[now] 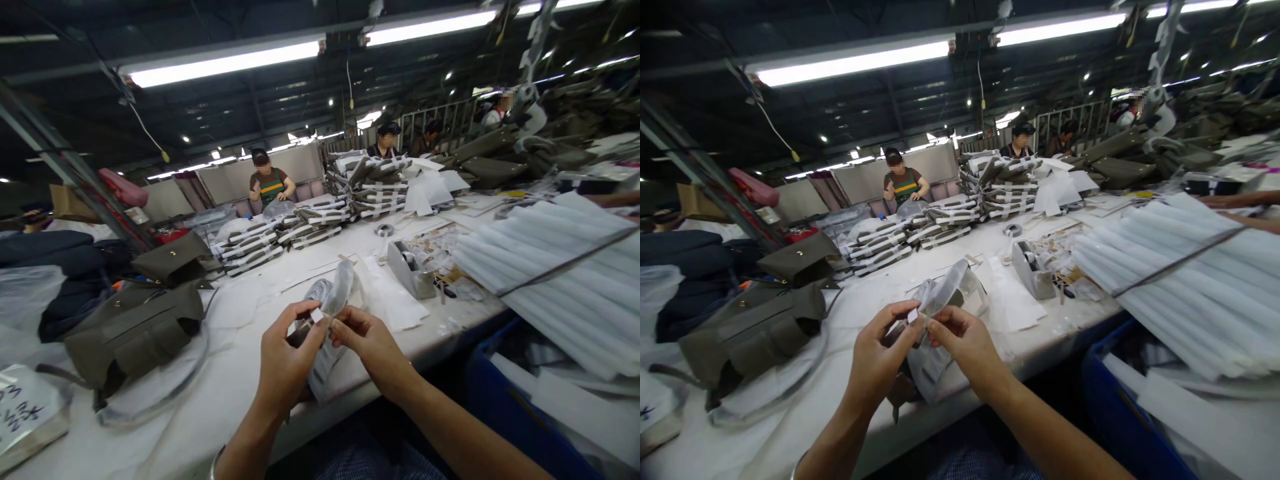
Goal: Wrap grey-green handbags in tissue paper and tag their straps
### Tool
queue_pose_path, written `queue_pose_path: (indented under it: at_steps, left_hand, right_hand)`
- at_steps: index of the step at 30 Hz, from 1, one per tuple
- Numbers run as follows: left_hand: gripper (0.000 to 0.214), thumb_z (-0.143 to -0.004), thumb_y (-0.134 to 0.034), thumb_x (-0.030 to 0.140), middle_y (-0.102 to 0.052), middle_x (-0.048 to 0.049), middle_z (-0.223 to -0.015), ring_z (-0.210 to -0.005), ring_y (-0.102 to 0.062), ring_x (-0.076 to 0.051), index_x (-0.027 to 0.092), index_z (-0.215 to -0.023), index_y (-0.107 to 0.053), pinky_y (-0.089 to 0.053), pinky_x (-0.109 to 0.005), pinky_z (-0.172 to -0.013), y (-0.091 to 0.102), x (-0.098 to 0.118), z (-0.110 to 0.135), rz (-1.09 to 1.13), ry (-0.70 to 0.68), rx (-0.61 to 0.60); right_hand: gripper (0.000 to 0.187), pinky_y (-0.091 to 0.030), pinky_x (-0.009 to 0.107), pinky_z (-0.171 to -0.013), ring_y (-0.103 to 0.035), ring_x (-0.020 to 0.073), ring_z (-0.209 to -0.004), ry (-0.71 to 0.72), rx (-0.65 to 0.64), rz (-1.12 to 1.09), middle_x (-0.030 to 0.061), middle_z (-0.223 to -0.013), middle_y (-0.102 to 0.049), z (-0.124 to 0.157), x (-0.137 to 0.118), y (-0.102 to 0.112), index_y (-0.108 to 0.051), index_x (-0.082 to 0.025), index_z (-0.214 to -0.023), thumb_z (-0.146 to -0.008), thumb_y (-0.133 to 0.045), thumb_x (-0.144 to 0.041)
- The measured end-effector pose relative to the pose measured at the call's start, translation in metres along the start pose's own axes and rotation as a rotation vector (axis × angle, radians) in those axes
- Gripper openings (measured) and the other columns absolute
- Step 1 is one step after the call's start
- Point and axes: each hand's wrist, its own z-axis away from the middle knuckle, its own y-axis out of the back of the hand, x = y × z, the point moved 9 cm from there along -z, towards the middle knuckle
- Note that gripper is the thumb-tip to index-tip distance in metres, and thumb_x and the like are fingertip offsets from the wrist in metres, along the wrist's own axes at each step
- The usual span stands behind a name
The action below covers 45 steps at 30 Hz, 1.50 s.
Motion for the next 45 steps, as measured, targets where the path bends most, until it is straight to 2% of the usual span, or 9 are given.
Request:
queue_pose_path:
  at_steps: [3,10,14,19,27,31,34,40,45]
  left_hand:
    - [0.027,-0.083,-0.068,0.035,-0.074,-0.0026,-0.107,-0.101,-0.068,-0.023,0.026,-0.108,-0.073,-0.053,-0.033,-0.089,0.001,0.0,0.005,-0.028,-0.024,0.008]
    - [0.026,-0.086,-0.066,0.03,-0.074,-0.0031,-0.114,-0.108,-0.067,-0.024,0.029,-0.11,-0.074,-0.051,-0.039,-0.101,0.003,0.006,0.017,-0.083,-0.161,0.15]
    - [0.022,-0.087,-0.064,0.028,-0.072,-0.0034,-0.115,-0.11,-0.066,-0.023,0.027,-0.106,-0.074,-0.05,-0.036,-0.101,0.002,0.013,0.014,-0.076,-0.188,0.145]
    - [0.024,-0.084,-0.065,0.026,-0.072,-0.0029,-0.111,-0.106,-0.066,-0.022,0.027,-0.107,-0.072,-0.052,-0.035,-0.097,0.006,0.013,0.009,-0.075,-0.14,0.099]
    - [0.02,-0.085,-0.067,0.03,-0.076,-0.0022,-0.106,-0.101,-0.07,-0.023,0.027,-0.103,-0.075,-0.055,-0.038,-0.096,0.001,0.01,0.019,-0.085,-0.133,0.169]
    - [0.021,-0.087,-0.065,0.022,-0.075,-0.0017,-0.108,-0.1,-0.071,-0.022,0.026,-0.105,-0.074,-0.055,-0.038,-0.096,-0.002,0.016,0.029,-0.204,-0.29,0.293]
    - [0.024,-0.086,-0.066,0.015,-0.075,-0.0021,-0.11,-0.101,-0.07,-0.021,0.026,-0.106,-0.072,-0.056,-0.038,-0.095,-0.004,0.022,0.036,-0.214,-0.392,0.334]
    - [0.031,-0.086,-0.064,0.01,-0.073,-0.0041,-0.114,-0.105,-0.069,-0.021,0.025,-0.112,-0.07,-0.056,-0.038,-0.096,-0.005,0.03,0.038,-0.236,-0.502,0.299]
    - [0.045,-0.086,-0.062,0.009,-0.068,-0.0074,-0.127,-0.115,-0.065,-0.024,0.025,-0.129,-0.063,-0.054,-0.038,-0.098,-0.015,0.031,0.041,-0.442,-0.614,0.221]
  right_hand:
    - [0.03,-0.045,0.024,-0.068,-0.053,0.0106,-0.069,-0.026,0.032,-0.089,-0.002,-0.073,-0.059,-0.003,0.01,-0.005,-0.066,-0.016,-0.08,-0.079,-0.076,-0.045]
    - [0.031,-0.047,0.028,-0.072,-0.054,0.0142,-0.073,-0.002,0.121,-0.142,-0.0015,-0.076,-0.058,0.001,0.02,-0.011,-0.059,-0.019,-0.082,-0.082,-0.072,-0.048]
    - [0.032,-0.048,0.028,-0.072,-0.055,0.0147,-0.072,0.024,0.141,-0.1,-0.0013,-0.075,-0.058,0.002,0.016,-0.013,-0.057,-0.019,-0.081,-0.084,-0.068,-0.049]
    - [0.035,-0.047,0.028,-0.071,-0.055,0.0144,-0.071,0.008,0.091,-0.044,-0.0002,-0.075,-0.06,0.004,0.012,-0.015,-0.06,-0.017,-0.081,-0.085,-0.067,-0.052]
    - [0.038,-0.029,0.024,-0.052,-0.036,0.0092,-0.055,0.017,0.228,-0.104,-0.0062,-0.061,-0.044,0.005,0.016,-0.01,-0.052,-0.019,-0.076,-0.081,-0.07,-0.053]
    - [0.038,-0.034,0.024,-0.055,-0.039,0.0097,-0.058,0.039,0.251,-0.186,-0.0053,-0.065,-0.046,0.007,0.025,-0.011,-0.051,-0.019,-0.077,-0.082,-0.07,-0.052]
    - [0.037,-0.037,0.023,-0.058,-0.042,0.0098,-0.061,0.046,0.24,-0.218,-0.0047,-0.066,-0.048,0.01,0.025,-0.013,-0.053,-0.019,-0.077,-0.084,-0.069,-0.05]
    - [0.035,-0.044,0.024,-0.066,-0.047,0.0104,-0.065,0.0,0.215,-0.367,-0.0037,-0.071,-0.051,0.011,0.026,-0.018,-0.054,-0.019,-0.078,-0.082,-0.073,-0.048]
    - [0.037,-0.043,0.021,-0.062,-0.047,0.0091,-0.063,-0.02,0.219,-0.343,-0.0038,-0.068,-0.053,0.007,0.029,-0.012,-0.055,-0.018,-0.076,-0.078,-0.076,-0.048]
